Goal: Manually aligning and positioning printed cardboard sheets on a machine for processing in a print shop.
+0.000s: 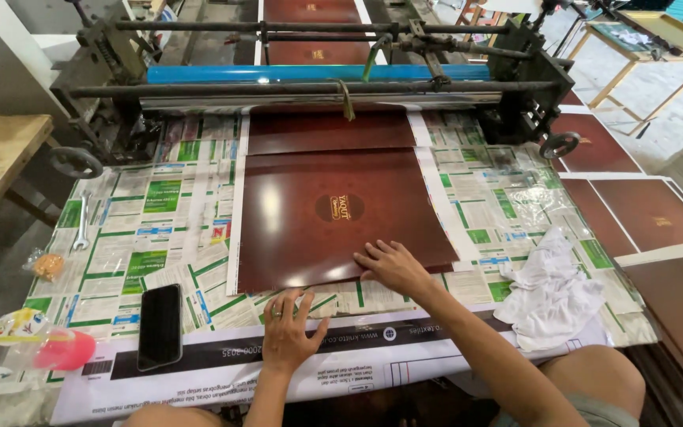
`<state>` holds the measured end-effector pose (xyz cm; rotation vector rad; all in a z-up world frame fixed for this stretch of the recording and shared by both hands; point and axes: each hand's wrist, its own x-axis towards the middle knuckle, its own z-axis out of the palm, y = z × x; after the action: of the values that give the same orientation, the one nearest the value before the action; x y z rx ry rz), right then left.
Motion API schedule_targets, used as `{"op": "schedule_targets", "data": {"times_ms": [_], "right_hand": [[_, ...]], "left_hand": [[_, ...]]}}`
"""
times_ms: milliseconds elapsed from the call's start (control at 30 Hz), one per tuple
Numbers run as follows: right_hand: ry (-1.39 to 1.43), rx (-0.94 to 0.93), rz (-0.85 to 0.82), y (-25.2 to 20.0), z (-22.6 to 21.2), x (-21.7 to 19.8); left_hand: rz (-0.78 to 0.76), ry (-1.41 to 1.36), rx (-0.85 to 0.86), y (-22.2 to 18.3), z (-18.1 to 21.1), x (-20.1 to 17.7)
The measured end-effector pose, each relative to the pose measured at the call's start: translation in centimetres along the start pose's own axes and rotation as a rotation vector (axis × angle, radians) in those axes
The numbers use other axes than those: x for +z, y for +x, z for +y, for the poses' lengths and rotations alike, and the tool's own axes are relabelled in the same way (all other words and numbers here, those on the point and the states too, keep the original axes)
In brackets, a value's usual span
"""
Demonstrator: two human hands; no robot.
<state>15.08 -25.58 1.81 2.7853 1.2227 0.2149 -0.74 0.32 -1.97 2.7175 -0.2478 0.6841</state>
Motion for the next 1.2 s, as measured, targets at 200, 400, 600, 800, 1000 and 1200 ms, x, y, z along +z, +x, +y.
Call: {"op": "schedule_targets", "data": {"times_ms": [200,400,600,800,1000,1200], "right_hand": [[-0.029,0.224,0.447,0.5,-1.9,-8.5],[0.149,0.307,0.571,-1.8,-3.9,2.5],[0.194,0.496,0.206,-3.5,-7.7,0.1],[0.180,0.487,0.003,-3.3,-7.9,1.0],[0.173,0.507,0.018,0.3,-4.8,2.7],[0.183,0.529,0.036,3.7,-1.9,3.2]], "left_hand": [[0.011,0.096,0.021,1.4,0.9,-1.4],[-0.076,0.079,-0.024,1.4,0.7,-0.9],[-0.061,0.070,-0.014,1.5,0.7,-1.2],[-0.092,0.086,-0.037,1.6,0.9,-1.4],[-0.150,0.087,-0.036,1.6,0.4,-0.6],[-0.119,0.054,-0.046,1.7,0.7,-1.4]]}}
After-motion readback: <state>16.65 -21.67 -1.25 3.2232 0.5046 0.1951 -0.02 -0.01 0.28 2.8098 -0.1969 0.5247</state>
